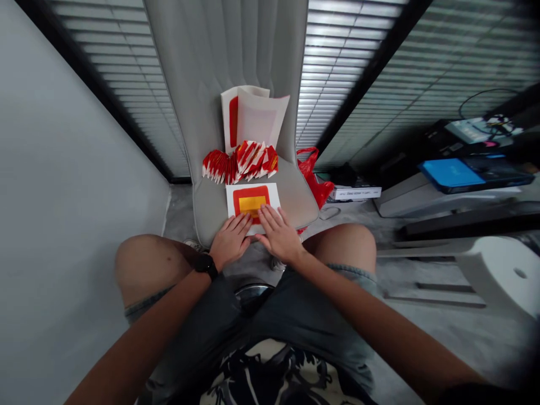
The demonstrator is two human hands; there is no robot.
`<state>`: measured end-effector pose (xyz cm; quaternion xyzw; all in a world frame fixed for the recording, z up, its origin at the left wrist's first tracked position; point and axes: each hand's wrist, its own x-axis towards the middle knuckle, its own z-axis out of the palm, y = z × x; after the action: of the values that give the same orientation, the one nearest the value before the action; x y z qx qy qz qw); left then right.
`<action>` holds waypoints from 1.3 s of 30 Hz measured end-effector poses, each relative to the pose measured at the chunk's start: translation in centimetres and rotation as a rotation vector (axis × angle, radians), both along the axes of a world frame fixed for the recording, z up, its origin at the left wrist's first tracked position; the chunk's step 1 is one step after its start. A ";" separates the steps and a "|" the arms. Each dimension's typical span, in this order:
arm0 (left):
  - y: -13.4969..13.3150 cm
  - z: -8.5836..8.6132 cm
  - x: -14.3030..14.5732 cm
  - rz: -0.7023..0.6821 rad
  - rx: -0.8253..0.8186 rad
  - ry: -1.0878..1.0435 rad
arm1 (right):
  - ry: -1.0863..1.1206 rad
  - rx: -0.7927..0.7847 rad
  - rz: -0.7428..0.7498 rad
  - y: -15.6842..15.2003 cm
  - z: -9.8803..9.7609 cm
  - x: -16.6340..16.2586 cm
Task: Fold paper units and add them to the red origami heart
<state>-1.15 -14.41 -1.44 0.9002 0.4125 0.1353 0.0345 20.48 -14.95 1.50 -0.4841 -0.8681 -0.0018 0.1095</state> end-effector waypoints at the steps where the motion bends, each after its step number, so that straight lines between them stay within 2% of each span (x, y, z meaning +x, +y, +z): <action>1: 0.0 -0.1 0.0 0.002 -0.003 -0.002 | 0.007 -0.012 -0.009 -0.5 -0.3 -1.3; 5: 0.0 -0.2 0.0 0.001 -0.007 0.007 | 0.035 -0.095 -0.082 -1.0 -2.8 -3.6; 9: -0.6 -0.1 0.5 0.067 -0.007 -0.003 | 0.044 -0.102 -0.185 -0.8 -4.3 -1.4; 14: -1.8 -0.2 1.1 0.238 -0.022 -0.039 | 0.043 -0.101 -0.264 -0.9 -4.2 1.6; 19: -2.7 -0.3 1.0 0.361 0.004 -0.036 | 0.080 -0.091 -0.252 -0.9 -4.4 2.1; 29: -2.7 0.3 1.1 0.374 0.010 -0.049 | 0.152 -0.070 -0.269 -0.9 -4.5 1.7; 33: -2.3 1.2 2.0 0.419 0.032 -0.098 | 0.181 -0.064 -0.321 -0.7 -4.3 1.0; 39: -0.8 2.4 2.6 0.455 0.003 -0.054 | 0.200 -0.062 -0.358 -0.7 -4.4 0.4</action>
<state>1.46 -15.17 0.99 0.7800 0.6038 0.1640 0.0128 20.89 -15.60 -2.87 -0.6317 -0.7526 0.0537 0.1780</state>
